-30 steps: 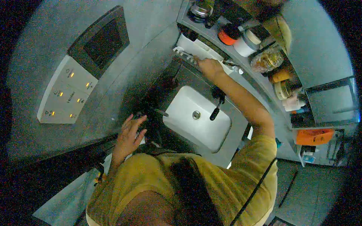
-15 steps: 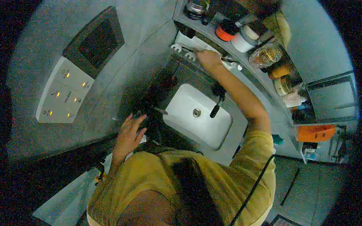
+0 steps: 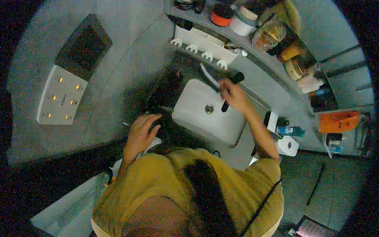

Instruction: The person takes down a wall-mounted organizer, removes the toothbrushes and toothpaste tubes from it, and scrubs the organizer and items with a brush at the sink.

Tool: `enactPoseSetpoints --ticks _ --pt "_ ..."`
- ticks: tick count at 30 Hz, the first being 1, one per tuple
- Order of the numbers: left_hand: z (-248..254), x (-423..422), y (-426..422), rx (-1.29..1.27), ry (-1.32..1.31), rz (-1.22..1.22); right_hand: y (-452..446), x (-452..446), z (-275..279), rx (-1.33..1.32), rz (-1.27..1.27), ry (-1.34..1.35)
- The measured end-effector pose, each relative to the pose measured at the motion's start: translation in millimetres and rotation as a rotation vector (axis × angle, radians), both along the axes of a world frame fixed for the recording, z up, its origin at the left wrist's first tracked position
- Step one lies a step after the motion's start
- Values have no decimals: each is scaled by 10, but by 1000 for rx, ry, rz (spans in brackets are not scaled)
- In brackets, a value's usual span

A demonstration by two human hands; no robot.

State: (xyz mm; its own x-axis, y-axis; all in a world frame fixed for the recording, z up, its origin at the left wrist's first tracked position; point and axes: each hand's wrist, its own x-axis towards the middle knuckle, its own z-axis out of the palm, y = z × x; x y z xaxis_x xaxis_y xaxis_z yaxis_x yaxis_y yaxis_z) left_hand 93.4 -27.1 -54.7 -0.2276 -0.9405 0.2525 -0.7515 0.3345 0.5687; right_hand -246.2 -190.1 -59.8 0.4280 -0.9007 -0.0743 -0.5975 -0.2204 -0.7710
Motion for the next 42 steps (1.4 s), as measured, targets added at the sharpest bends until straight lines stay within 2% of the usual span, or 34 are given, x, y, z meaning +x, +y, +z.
enactPoseSetpoints --ticks 2,4,5,6,7,8,10,12,13,14,15,16,17,18,20,21,22,23,25,26,28,29,30,32,33,34,36,38,40,42 --pt "42 -224 -130 120 275 -94 512 -433 -591 541 -40 -460" --pt "27 -528 -341 322 595 -249 932 -700 -1456 595 -142 -436" --pt "-119 -735 -472 466 880 -321 1099 -802 -1839 647 -173 -448" --pt "-244 -953 -633 613 1167 -389 1135 -783 -1799 734 -147 -439" --pt "-243 -1142 -802 769 1263 -362 1170 -757 -1747 819 -121 -425" --pt "-252 -1347 -969 928 1360 -328 1166 -773 -1830 861 -295 -460" --pt "-638 -1782 -1322 958 1472 -172 1020 -891 -2327 805 -326 -747" --pt "-1086 -2198 -1816 1092 1512 139 882 -778 -2411 694 -411 -969" --pt "-1118 -2368 -1960 1057 1570 191 790 -794 -2585 657 -310 -1218" --pt "-1125 -2493 -2054 1021 1627 247 728 -757 -2603 670 -294 -1236" --pt "-1161 -2622 -2179 1006 1614 261 650 -714 -2571 729 -289 -1321" --pt "-1197 -2734 -2298 983 1661 161 571 -669 -2524 789 -285 -1405" --pt "-1255 -2800 -2369 964 1707 61 522 -633 -2470 867 -244 -1667" --pt "-1238 -2845 -2390 958 1691 76 469 -622 -2539 879 -235 -1683" --pt "-1140 -2926 -2420 1042 1754 280 387 -620 -2718 924 -231 -1836" --pt "-1281 -2862 -2516 1118 1879 236 371 -596 -2713 884 -245 -1882" --pt "-1312 -2875 -2562 1113 1870 237 353 -591 -2708 884 -238 -1891" --pt "-1345 -2895 -2600 747 1580 -66 347 -584 -2700 947 -181 -1867" --pt "-569 -3070 -2326 877 1799 114 329 -542 -2652 1010 -122 -1842" --pt "-573 -3062 -2316 875 1800 117 320 -506 -2572 1054 -228 -1781" --pt "-587 -3033 -2296 926 1604 134 314 -439 -2430 1135 -436 -1641" --pt "-618 -2998 -2238 921 1608 137 323 -426 -2379 1180 -465 -1664" --pt "-604 -2939 -2097 900 1516 45 306 -446 -2437 1183 -460 -1660" --pt "-607 -2770 -1924 876 1426 -37 292 -501 -2661 1291 -73 -1817" --pt "-668 -2654 -1878 942 1348 -30 336 -513 -2568 1174 -112 -1819" --pt "-708 -2543 -1821 1008 1271 -25 356 -521 -2563 1177 -111 -1812" --pt "-731 -2318 -1741 951 1231 3 354 -534 -2541 1075 -155 -1867" --pt "-703 -2067 -1703 895 1206 124 319 -552 -2430 1085 -223 -1862" --pt "-754 -1820 -1775 826 1291 192 319 -561 -2405 1061 -306 -1805" --pt "-770 -1541 -1928 756 1377 258 270 -595 -2549 1016 -239 -1735"
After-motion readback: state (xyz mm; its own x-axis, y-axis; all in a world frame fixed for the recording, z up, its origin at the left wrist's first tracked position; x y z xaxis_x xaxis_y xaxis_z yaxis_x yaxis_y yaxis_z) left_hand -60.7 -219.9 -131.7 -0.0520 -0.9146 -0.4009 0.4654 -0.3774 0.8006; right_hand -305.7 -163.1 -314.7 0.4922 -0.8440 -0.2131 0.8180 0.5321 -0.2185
